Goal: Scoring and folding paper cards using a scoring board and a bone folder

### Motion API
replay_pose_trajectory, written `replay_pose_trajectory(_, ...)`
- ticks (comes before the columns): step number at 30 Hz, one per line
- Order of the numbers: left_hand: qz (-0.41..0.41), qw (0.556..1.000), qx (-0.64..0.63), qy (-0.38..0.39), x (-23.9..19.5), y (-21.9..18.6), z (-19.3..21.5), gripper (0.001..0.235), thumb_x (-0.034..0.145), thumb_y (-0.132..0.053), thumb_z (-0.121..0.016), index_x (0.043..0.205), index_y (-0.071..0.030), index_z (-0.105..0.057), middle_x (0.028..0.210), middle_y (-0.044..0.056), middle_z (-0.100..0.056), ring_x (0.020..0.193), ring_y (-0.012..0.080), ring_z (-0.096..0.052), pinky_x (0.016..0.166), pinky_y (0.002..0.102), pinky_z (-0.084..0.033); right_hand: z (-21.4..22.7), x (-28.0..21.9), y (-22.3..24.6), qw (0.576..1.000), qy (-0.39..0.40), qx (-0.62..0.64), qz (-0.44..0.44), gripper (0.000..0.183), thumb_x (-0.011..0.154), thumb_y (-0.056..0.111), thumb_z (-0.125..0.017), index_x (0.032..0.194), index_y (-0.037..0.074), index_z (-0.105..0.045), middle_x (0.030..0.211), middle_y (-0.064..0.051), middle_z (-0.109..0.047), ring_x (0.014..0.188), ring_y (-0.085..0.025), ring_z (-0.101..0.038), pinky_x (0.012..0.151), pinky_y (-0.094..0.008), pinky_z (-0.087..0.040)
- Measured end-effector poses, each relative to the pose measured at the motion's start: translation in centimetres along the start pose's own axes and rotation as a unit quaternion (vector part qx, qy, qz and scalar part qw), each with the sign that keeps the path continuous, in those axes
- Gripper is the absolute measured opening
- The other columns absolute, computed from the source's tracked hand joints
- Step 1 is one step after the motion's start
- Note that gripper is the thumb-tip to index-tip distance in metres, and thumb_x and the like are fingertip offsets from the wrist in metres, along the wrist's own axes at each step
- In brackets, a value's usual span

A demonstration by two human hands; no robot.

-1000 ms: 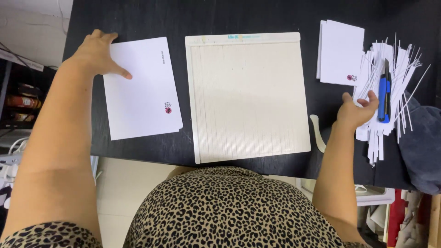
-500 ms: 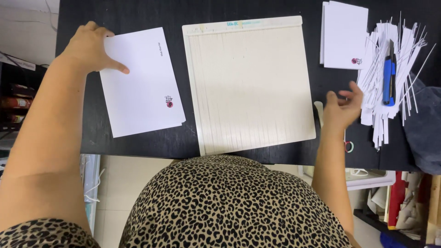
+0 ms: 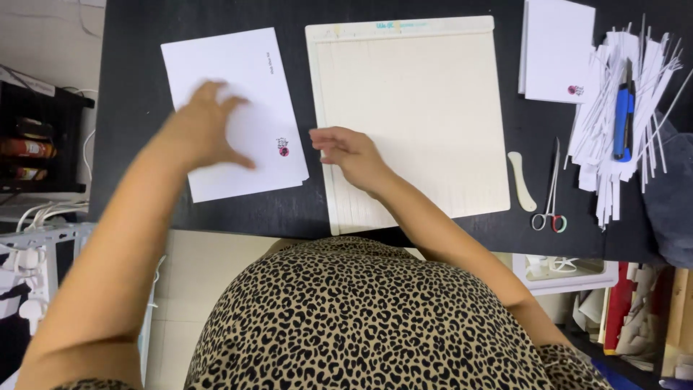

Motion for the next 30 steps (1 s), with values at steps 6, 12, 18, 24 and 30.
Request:
replay_pose_trajectory(6, -0.08, 0.996, 0.025, -0.002, -4.1, -0.4, -3.1, 0.1, 0.052, -0.036, -0.1, 0.141, -0.01, -0.062, 0.15, 0.023, -0.05, 0.145, 0.043, -0.043, 0.107, 0.055, -0.049, -3.1, 1.8, -0.3, 0.995, 0.047, -0.083, -0.025, 0.055, 0.097, 0.002, -0.054, 0.152, 0.011, -0.05, 0.154, -0.02, -0.048, 0.144, -0.033, -0.046, 0.116, -0.046, -0.043)
replay_pose_trajectory(12, -0.106, 0.993, -0.041, -0.018, -4.5, 1.3, -2.9, 0.07, 0.066, -0.03, -0.091, 0.128, -0.006, -0.07, 0.145, 0.019, -0.058, 0.142, 0.0398, -0.048, 0.111, 0.05, -0.047, -3.9, 0.7, 2.1, 0.996, 0.04, -0.061, -0.042, 0.057, 0.1, 0.003, -0.051, 0.156, 0.004, -0.042, 0.157, -0.026, -0.043, 0.145, -0.037, -0.044, 0.116, -0.047, -0.042)
replay_pose_trajectory(18, -0.117, 0.993, -0.006, -0.025, -5.3, 0.4, -2.4, 0.08, 0.058, -0.037, -0.095, 0.128, -0.007, -0.07, 0.143, 0.019, -0.059, 0.143, 0.0394, -0.048, 0.111, 0.049, -0.047, -4.3, 0.5, 2.5, 0.994, 0.031, -0.068, -0.075, 0.055, 0.103, 0.008, -0.049, 0.156, 0.004, -0.04, 0.157, -0.025, -0.044, 0.145, -0.037, -0.043, 0.116, -0.045, -0.044)
replay_pose_trajectory(24, -0.122, 0.992, -0.025, -0.021, -5.1, 1.0, -2.8, 0.074, 0.062, -0.039, -0.091, 0.126, -0.008, -0.071, 0.143, 0.019, -0.059, 0.144, 0.0406, -0.047, 0.112, 0.051, -0.046, -4.7, 0.2, 2.7, 0.996, 0.016, -0.043, -0.079, 0.055, 0.102, 0.005, -0.049, 0.156, 0.002, -0.04, 0.158, -0.028, -0.04, 0.147, -0.039, -0.039, 0.119, -0.047, -0.038)
replay_pose_trajectory(30, -0.152, 0.981, -0.103, -0.058, -4.0, 3.9, -4.4, 0.066, 0.065, -0.048, -0.084, 0.118, -0.009, -0.074, 0.135, 0.017, -0.065, 0.133, 0.041, -0.057, 0.108, 0.052, -0.049, -5.2, 1.1, 4.6, 0.995, -0.058, -0.01, -0.086, 0.054, 0.103, 0.017, -0.055, 0.154, 0.003, -0.042, 0.144, -0.025, -0.052, 0.132, -0.034, -0.055, 0.106, -0.044, -0.051)
Point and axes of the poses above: each hand's wrist, its own x-axis towards the middle knuckle, its own z-axis out of the back of the hand, y = z × x, the point moved 2 cm from there along x, towards the middle knuckle
